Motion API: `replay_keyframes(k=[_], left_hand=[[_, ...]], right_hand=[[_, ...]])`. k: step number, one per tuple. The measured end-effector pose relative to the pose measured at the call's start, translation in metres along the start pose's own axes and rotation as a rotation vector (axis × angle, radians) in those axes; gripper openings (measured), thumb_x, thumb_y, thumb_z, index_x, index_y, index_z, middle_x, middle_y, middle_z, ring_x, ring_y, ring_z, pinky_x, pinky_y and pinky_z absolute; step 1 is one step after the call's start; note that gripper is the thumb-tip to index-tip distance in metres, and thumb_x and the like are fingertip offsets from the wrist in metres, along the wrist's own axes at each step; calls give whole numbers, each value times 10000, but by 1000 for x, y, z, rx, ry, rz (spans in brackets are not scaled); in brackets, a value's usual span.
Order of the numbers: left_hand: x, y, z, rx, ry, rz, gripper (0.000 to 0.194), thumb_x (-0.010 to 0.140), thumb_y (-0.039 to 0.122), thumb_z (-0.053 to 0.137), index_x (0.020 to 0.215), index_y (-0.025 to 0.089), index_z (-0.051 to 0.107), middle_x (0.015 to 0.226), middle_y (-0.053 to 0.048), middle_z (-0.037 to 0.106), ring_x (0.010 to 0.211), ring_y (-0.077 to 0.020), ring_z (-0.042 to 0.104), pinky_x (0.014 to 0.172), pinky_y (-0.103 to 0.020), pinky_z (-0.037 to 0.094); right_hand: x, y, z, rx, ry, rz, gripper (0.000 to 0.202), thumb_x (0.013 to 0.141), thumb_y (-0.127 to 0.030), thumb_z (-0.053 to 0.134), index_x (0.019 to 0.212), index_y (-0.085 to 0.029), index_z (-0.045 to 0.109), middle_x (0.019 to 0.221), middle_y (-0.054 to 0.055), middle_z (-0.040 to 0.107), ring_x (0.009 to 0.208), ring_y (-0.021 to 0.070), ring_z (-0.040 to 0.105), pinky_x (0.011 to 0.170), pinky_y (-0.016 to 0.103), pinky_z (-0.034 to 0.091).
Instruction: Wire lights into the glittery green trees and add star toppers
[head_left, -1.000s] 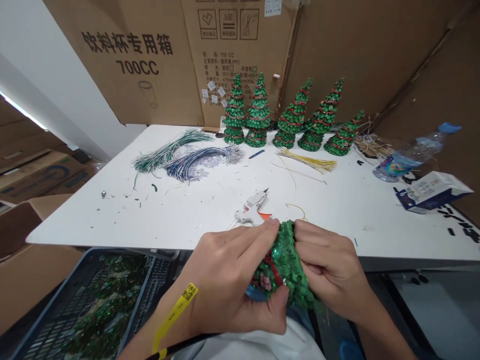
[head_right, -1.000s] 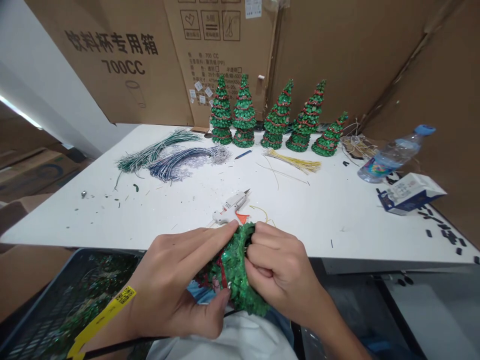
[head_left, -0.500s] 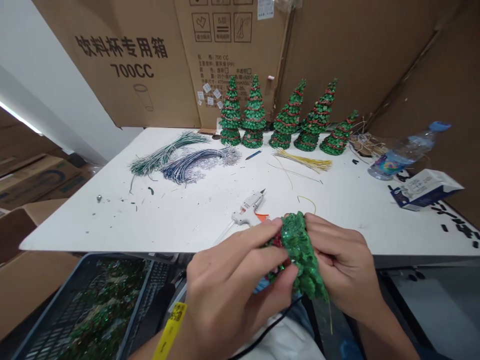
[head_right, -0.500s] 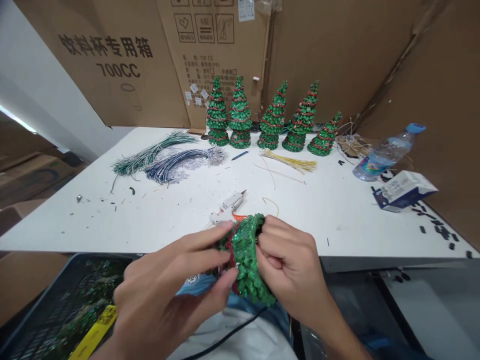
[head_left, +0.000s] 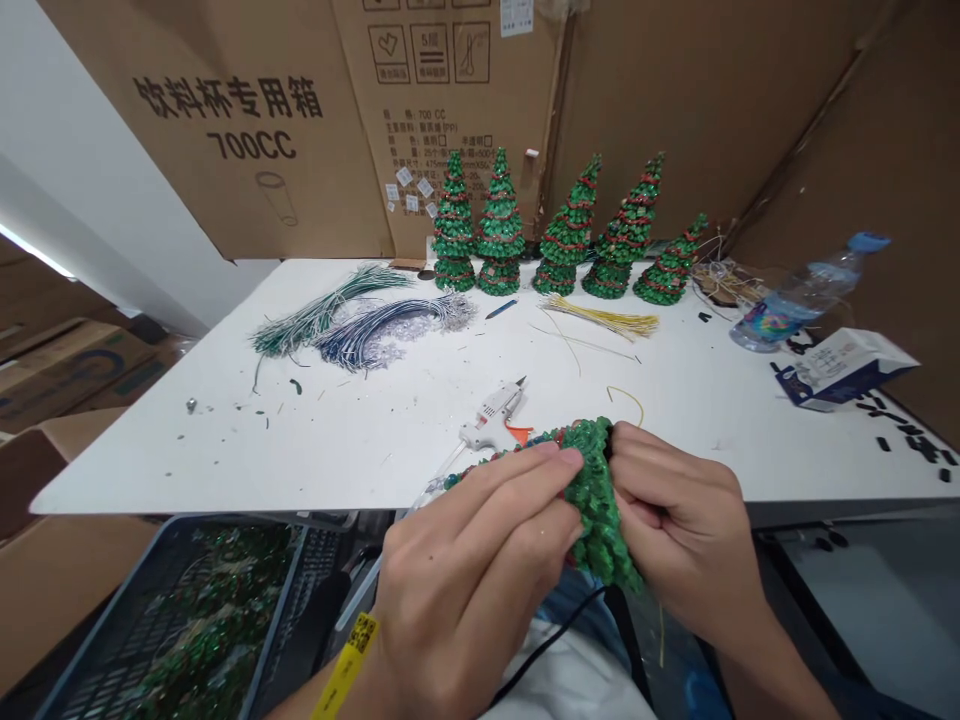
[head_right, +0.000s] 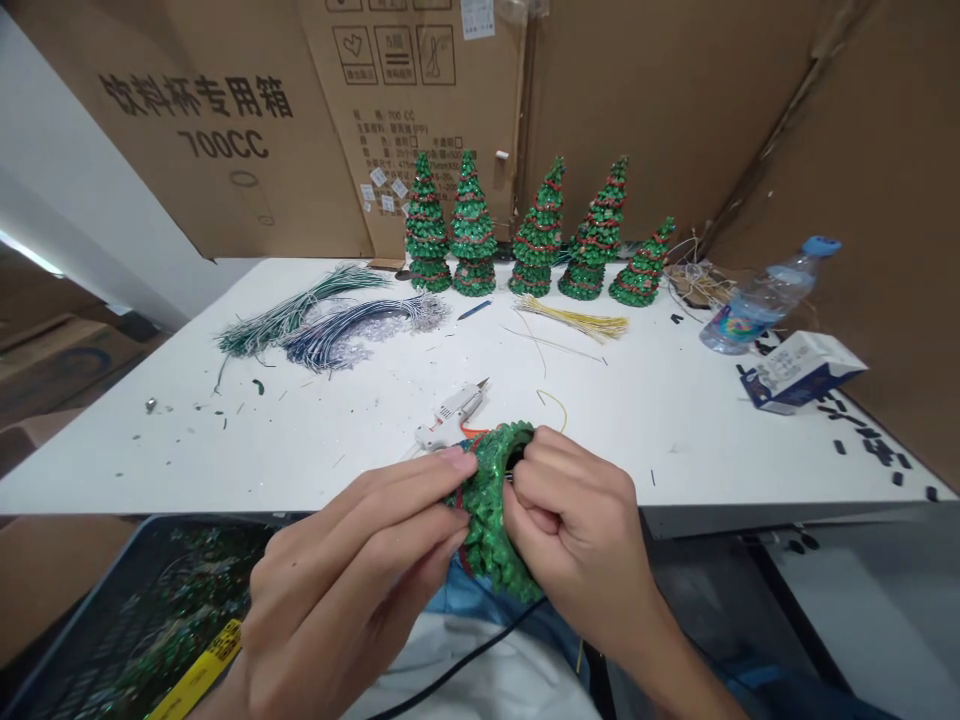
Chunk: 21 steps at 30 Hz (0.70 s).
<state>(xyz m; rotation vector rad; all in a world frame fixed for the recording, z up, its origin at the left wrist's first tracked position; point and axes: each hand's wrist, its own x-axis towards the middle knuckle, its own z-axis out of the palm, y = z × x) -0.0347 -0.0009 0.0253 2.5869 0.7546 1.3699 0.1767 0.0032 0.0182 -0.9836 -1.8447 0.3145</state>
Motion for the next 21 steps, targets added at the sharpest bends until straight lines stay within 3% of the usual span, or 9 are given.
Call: replay_keyframes(k=[13, 21], left_hand=[[2, 6, 9, -36, 76, -105, 226, 986, -60, 657, 1149, 71, 742, 1295, -161, 816, 1293, -169, 733, 1178, -271, 592], [2, 7, 14, 13, 121, -244, 174, 1026, 40, 702, 1103, 187, 752, 1237, -45, 851, 1144, -85, 806, 1112, -148, 569]], right_hand=[[-1, -2, 3, -6, 16, 26, 449, 985, 33, 511, 775, -233, 216, 660, -53, 263, 608, 131, 308, 572, 273, 250], [-2, -5, 5, -50, 63, 42, 469, 1020, 25, 529, 775, -233, 224, 667, -54, 265, 617, 128, 298, 587, 289, 241]])
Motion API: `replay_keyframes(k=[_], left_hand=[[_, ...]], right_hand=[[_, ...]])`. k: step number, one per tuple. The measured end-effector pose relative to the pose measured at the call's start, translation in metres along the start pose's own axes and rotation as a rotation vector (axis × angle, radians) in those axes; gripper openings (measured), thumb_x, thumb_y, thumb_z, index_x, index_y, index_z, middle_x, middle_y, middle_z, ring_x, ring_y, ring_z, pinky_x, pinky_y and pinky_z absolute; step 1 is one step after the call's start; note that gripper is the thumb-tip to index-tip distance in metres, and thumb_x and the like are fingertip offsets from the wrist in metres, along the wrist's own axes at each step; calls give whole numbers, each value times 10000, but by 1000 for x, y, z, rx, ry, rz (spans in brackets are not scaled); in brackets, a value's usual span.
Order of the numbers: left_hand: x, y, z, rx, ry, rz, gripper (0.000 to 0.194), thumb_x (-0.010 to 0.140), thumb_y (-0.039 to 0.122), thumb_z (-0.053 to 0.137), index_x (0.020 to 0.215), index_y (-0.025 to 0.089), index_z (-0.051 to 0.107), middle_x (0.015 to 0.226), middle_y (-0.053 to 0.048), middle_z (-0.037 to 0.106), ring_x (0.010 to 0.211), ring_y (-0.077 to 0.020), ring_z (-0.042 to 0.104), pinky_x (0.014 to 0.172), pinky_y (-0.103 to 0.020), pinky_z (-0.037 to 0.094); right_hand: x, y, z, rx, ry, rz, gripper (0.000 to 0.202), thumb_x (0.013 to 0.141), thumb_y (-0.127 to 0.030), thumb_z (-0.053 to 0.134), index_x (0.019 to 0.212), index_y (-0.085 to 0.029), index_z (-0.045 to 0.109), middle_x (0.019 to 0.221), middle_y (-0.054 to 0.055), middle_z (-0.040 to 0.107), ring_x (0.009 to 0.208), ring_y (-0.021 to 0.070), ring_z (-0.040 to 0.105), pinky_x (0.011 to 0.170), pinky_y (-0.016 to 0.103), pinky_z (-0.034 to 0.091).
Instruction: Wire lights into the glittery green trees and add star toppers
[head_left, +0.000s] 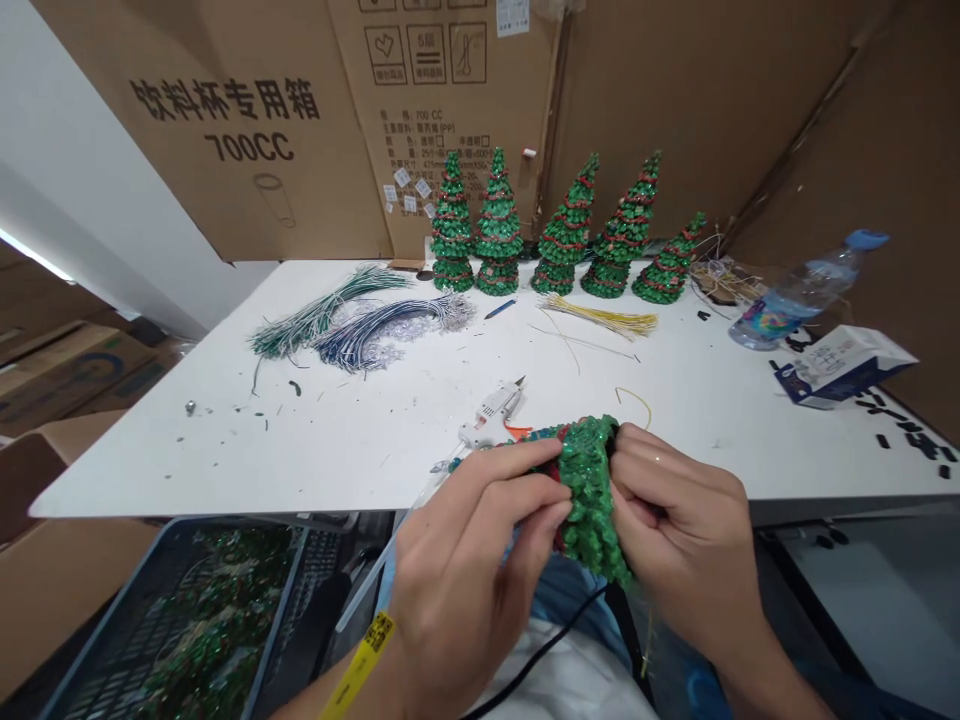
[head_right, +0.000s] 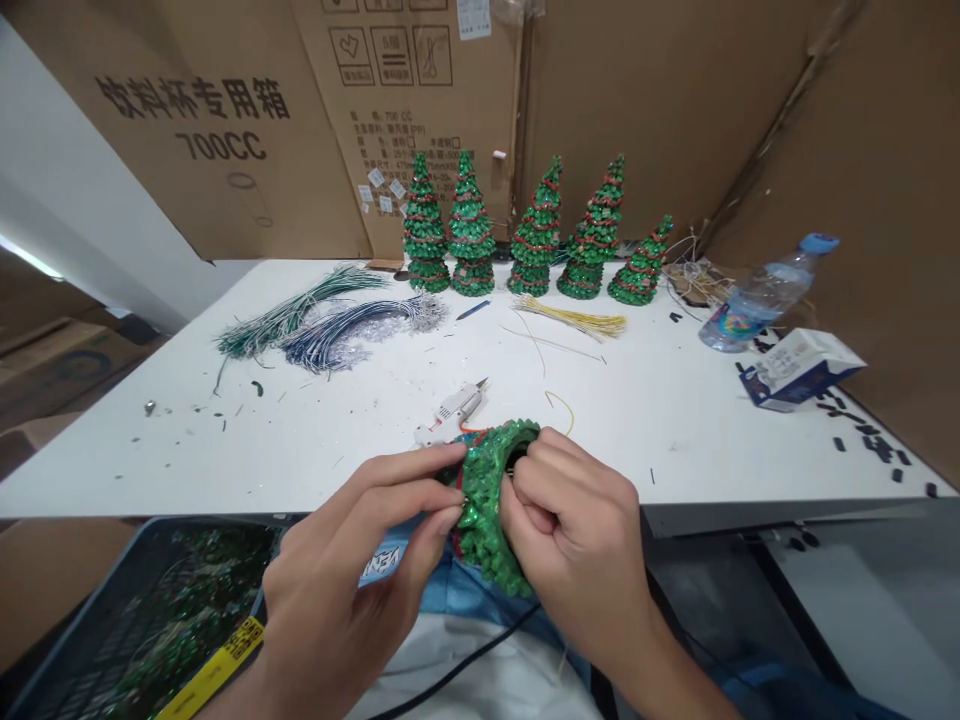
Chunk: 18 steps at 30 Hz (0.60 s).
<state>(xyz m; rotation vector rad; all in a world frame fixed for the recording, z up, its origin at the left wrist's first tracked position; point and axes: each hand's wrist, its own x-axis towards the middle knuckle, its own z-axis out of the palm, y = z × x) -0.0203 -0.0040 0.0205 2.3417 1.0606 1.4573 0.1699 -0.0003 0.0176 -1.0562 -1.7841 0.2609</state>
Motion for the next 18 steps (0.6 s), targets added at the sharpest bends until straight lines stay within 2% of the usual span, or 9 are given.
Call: replay_keyframes(k=[6, 11, 18], left_hand=[[0, 4, -1, 58, 14, -32, 143, 1042, 66, 660, 1063, 194, 723, 1174, -34, 846, 1105, -94, 814, 1072, -157, 574], [-2, 4, 1, 111, -27, -27, 149, 1074, 79, 624, 1095, 201, 707, 1167, -30, 821, 1062, -106, 802, 966, -182, 580], [-3, -1, 7, 50, -10, 2, 194, 1065, 33, 610, 1127, 193, 701, 1198, -56, 808, 1072, -124, 783, 977, -217, 588]], right_hand=[[-2, -4, 1, -15, 11, 1, 476, 1030, 26, 518, 788, -242, 208, 672, -51, 258, 619, 132, 289, 581, 299, 245], [-3, -4, 3, -26, 10, -5, 475, 1030, 32, 521, 791, -241, 213, 680, -50, 250, 627, 134, 287, 588, 303, 240], [-3, -3, 5, -32, 19, 10, 469, 1029, 27, 511, 786, -239, 210, 665, -51, 262, 611, 131, 293, 581, 300, 241]])
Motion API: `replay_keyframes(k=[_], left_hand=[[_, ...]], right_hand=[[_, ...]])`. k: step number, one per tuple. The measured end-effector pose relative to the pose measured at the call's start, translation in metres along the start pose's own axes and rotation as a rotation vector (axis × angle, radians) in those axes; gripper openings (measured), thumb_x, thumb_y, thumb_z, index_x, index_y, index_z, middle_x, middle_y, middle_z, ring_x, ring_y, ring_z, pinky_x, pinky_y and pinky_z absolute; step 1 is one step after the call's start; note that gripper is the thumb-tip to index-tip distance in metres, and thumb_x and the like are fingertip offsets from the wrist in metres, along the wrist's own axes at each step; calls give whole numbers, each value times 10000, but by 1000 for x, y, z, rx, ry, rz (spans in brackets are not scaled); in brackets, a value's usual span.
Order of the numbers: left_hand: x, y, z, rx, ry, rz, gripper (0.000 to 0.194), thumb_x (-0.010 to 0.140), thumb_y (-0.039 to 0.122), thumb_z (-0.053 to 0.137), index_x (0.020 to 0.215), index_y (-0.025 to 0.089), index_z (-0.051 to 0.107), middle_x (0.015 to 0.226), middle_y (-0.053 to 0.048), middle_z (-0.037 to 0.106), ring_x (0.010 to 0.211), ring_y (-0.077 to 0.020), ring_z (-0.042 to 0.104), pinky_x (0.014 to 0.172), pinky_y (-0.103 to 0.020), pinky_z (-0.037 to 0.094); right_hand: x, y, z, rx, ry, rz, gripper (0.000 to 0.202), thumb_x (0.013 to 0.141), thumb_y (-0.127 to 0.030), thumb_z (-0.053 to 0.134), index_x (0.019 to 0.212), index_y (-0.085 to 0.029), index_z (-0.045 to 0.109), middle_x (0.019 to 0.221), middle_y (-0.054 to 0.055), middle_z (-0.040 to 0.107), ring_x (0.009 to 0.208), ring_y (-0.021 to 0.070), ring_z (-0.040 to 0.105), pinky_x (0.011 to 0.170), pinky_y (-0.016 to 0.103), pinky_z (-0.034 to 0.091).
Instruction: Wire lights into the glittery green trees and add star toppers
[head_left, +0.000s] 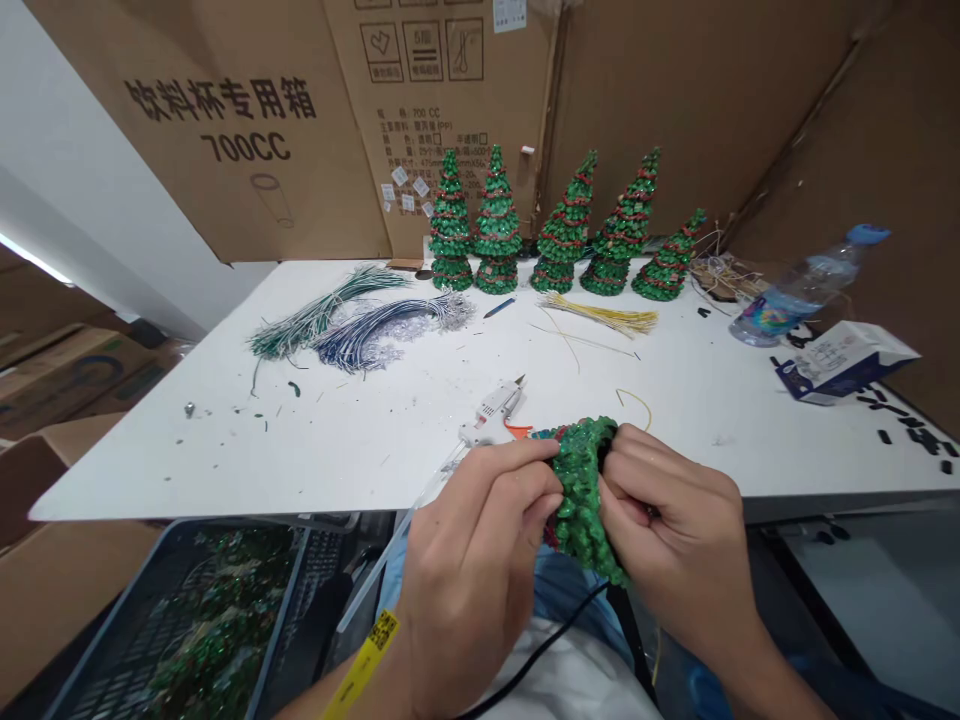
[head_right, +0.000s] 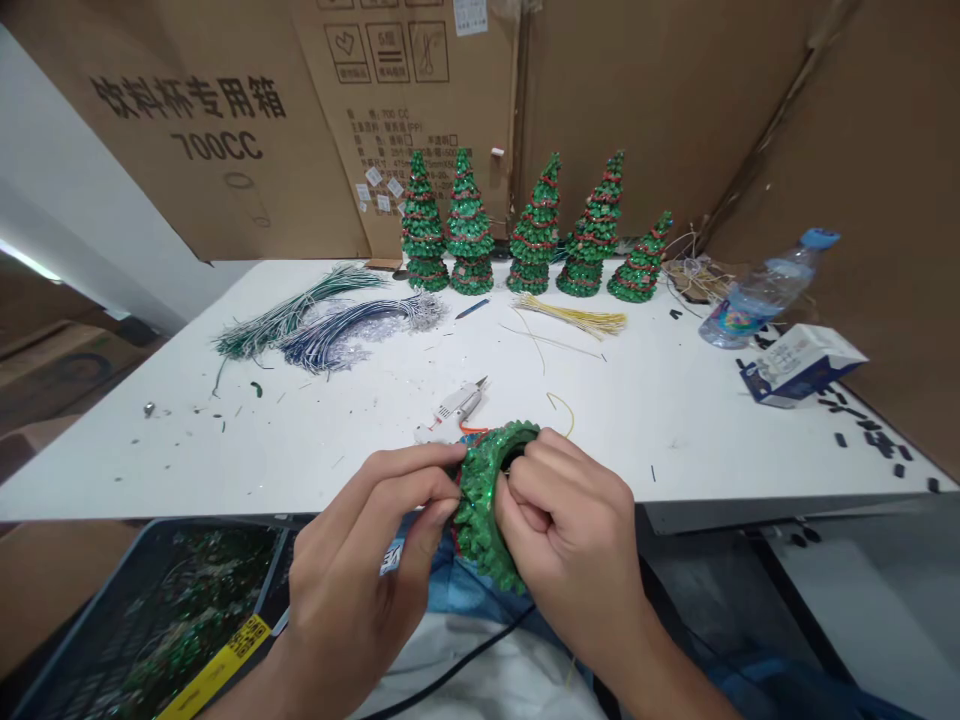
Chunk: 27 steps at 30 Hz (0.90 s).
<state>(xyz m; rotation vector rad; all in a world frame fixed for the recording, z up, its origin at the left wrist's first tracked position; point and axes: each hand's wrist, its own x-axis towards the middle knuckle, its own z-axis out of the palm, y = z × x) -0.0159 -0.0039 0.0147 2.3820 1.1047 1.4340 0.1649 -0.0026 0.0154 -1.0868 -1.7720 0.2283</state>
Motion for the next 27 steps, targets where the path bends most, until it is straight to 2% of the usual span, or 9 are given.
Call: replay_keyframes(k=[9, 19, 27], left_hand=[[3, -1, -2, -35, 9, 6, 210, 1044, 18, 625, 1106, 200, 710, 1170, -53, 823, 1021, -140, 788, 952, -244, 620], [11, -5, -6, -136, 2, 77, 215, 1008, -13, 664, 1103, 167, 731, 1161, -79, 829, 1078, -156, 762, 984, -251, 634], [13, -10, -10, -157, -30, 156, 211, 993, -20, 678, 1100, 154, 733, 1147, -100, 843, 1052, -174, 773, 938, -268, 655]], right_hand=[[2, 0, -1, 8, -17, 18, 468, 1028, 3, 500, 788, -250, 187, 645, -49, 278, 599, 131, 318, 560, 297, 259], [3, -1, -4, -11, -51, 57, 461, 1011, -5, 501, 776, -255, 192, 622, -49, 317, 574, 121, 356, 542, 271, 289], [2, -1, -6, 12, -71, 75, 454, 994, -8, 501, 764, -256, 198, 614, -52, 328, 565, 121, 358, 537, 266, 292]])
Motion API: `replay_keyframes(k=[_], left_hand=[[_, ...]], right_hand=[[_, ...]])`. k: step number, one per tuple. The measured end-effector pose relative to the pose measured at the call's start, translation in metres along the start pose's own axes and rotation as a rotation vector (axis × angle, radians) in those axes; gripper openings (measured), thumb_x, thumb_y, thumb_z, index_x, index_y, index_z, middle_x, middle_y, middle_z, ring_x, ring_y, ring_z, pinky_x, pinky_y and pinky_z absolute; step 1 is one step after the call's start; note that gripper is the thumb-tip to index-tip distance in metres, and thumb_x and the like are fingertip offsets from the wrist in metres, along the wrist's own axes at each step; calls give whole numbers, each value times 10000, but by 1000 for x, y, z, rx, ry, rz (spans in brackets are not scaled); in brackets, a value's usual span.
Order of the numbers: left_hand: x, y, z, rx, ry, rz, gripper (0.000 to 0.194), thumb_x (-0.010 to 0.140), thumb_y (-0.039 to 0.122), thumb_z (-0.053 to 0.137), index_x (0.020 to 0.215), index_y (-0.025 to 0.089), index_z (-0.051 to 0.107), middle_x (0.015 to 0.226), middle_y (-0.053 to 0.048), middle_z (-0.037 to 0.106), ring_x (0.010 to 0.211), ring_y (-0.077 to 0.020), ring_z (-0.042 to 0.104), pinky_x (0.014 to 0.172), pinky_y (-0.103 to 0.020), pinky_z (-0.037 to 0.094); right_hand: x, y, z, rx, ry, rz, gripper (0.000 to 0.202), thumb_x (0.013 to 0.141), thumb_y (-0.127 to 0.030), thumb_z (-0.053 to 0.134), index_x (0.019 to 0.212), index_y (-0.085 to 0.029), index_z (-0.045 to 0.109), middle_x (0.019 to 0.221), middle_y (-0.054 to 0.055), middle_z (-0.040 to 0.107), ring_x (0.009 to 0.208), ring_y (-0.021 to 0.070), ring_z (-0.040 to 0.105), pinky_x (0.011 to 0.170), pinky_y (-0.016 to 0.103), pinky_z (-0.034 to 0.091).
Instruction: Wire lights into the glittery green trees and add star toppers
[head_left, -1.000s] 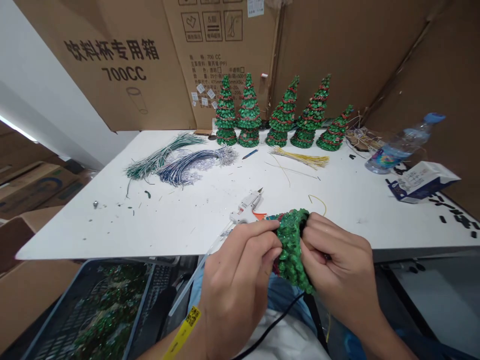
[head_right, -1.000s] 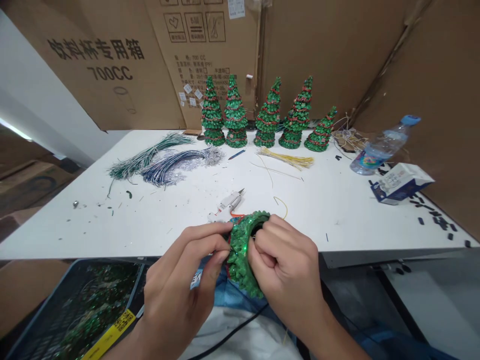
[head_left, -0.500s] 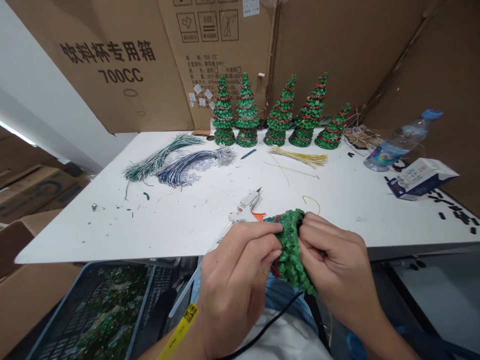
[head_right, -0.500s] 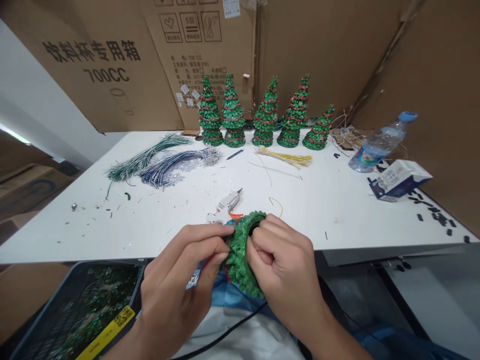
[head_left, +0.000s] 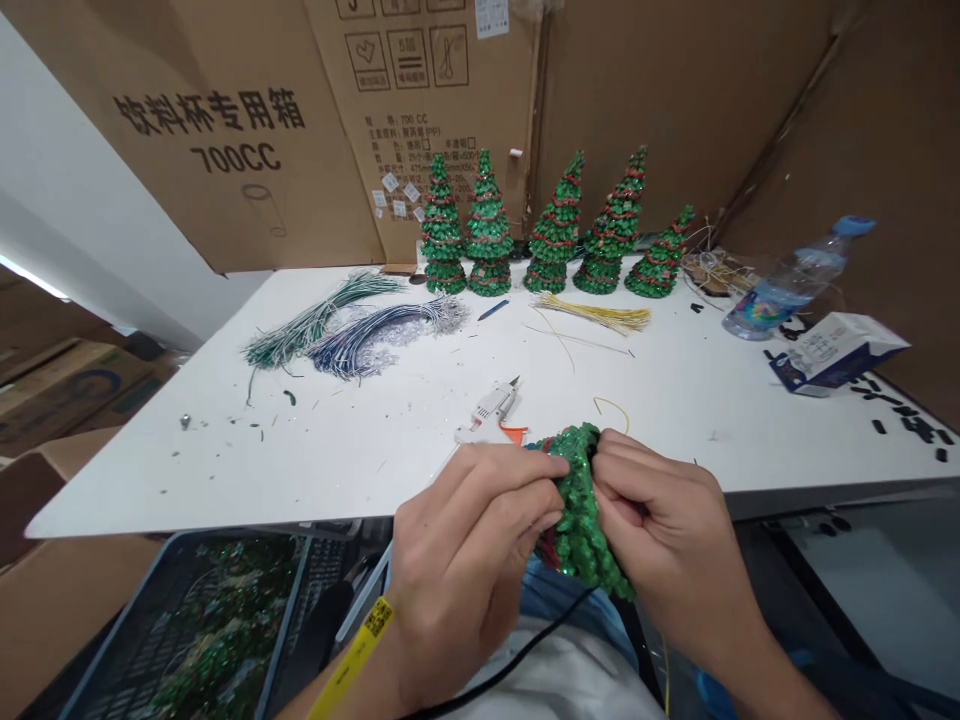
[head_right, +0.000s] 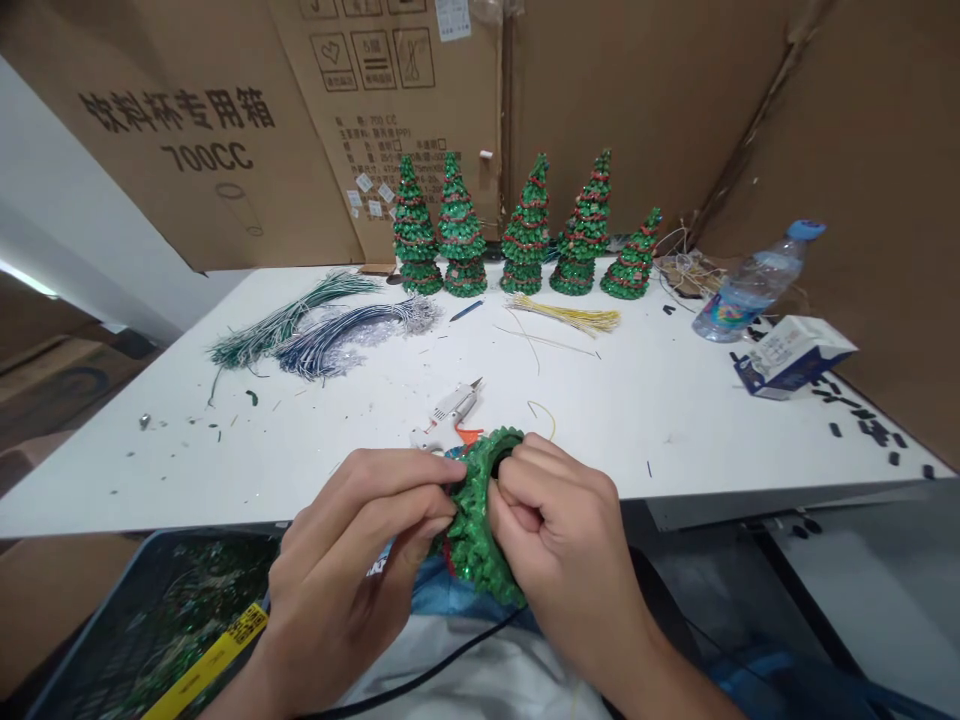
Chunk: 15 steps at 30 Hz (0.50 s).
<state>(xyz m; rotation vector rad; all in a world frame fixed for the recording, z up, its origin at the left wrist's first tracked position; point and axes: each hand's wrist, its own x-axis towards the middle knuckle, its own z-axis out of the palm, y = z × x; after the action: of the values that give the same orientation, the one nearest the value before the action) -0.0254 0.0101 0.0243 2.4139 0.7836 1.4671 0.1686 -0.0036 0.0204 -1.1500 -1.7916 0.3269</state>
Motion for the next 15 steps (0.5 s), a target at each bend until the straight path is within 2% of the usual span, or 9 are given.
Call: replay_keyframes(k=[6, 15], left_hand=[[3, -4, -2, -11, -29, 26, 184, 1028, 31, 671, 1103, 187, 734, 1131, -96, 861, 1023, -189, 794, 911, -295, 683], [3, -8, -1, -92, -15, 36, 193, 1000, 3, 725, 1129, 146, 741, 1194, -103, 846, 1085, -169, 787, 1014, -302, 655]], right_hand=[[-1, 2, 0, 4, -18, 5, 450, 1000, -26, 506, 757, -259, 207, 608, -51, 347, 561, 123, 378, 529, 265, 303], [-1, 2, -1, 46, -22, 25, 442, 1001, -39, 508, 741, -256, 225, 605, -52, 349, 570, 126, 372, 530, 260, 318]])
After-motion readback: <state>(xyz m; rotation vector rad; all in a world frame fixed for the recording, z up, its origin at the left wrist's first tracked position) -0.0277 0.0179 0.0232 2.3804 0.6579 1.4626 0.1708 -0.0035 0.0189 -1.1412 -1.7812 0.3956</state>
